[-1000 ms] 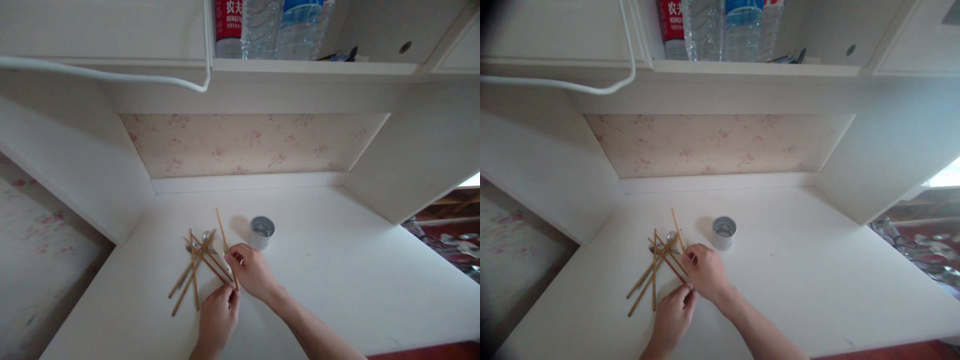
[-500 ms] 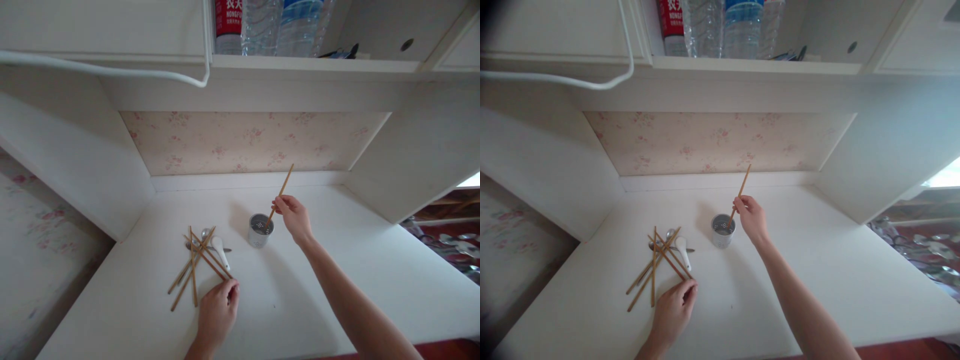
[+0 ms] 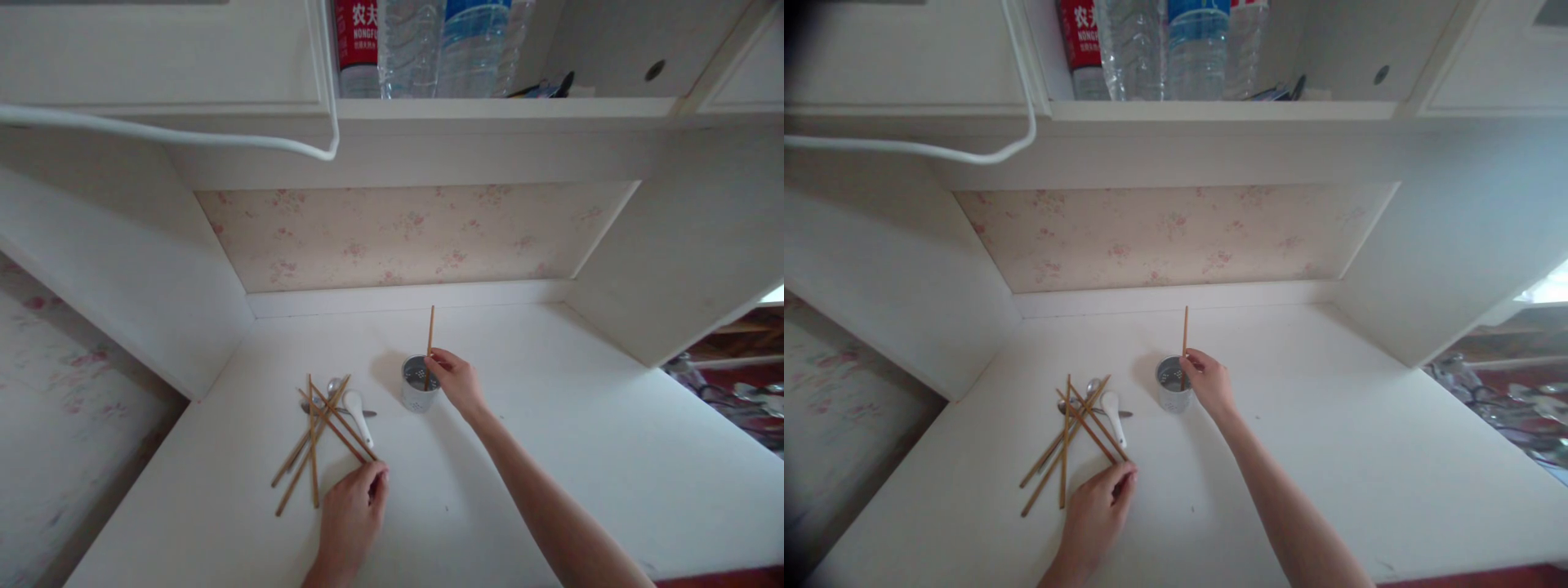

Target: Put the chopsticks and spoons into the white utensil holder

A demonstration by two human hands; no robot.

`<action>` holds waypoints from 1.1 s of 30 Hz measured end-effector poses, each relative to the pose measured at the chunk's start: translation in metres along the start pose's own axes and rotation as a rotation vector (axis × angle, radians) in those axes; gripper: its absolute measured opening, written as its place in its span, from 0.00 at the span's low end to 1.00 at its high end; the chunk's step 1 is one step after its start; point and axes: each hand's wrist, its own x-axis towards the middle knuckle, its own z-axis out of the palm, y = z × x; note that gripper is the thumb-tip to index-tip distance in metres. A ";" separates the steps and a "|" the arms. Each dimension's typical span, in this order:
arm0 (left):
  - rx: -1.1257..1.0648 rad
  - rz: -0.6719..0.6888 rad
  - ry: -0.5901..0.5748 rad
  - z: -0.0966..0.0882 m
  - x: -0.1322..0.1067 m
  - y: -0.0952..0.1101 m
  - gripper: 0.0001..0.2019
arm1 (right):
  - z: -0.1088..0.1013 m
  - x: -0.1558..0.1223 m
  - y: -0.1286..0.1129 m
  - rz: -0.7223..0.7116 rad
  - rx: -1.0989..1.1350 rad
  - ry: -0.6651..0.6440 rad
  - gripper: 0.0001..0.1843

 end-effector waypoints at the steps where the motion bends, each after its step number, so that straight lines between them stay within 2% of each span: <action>1: -0.002 -0.005 -0.003 0.000 0.000 0.000 0.13 | 0.000 0.000 0.001 0.001 0.007 -0.001 0.17; 12: -0.012 -0.005 0.000 -0.002 0.000 0.002 0.12 | -0.002 -0.011 0.002 0.014 0.094 -0.043 0.25; 15: -0.030 -0.015 0.007 -0.001 0.000 0.001 0.12 | -0.002 -0.021 0.004 0.002 0.172 -0.084 0.34; 18: -0.069 -0.038 0.011 0.000 0.000 0.001 0.13 | 0.002 -0.033 0.009 -0.030 0.234 -0.139 0.46; 22: -0.196 -0.129 0.034 -0.006 0.003 0.001 0.15 | 0.016 -0.042 0.019 -0.045 0.220 -0.124 0.60; 26: -0.234 -0.255 0.061 -0.024 0.010 -0.003 0.17 | 0.029 -0.041 0.023 -0.010 0.211 -0.064 0.60; 30: -0.117 -0.273 0.094 -0.044 0.018 -0.007 0.15 | 0.033 -0.043 0.021 0.011 0.214 -0.044 0.55; 33: 0.024 -0.267 0.094 -0.051 0.028 -0.007 0.13 | 0.032 -0.049 0.021 -0.003 0.213 -0.037 0.53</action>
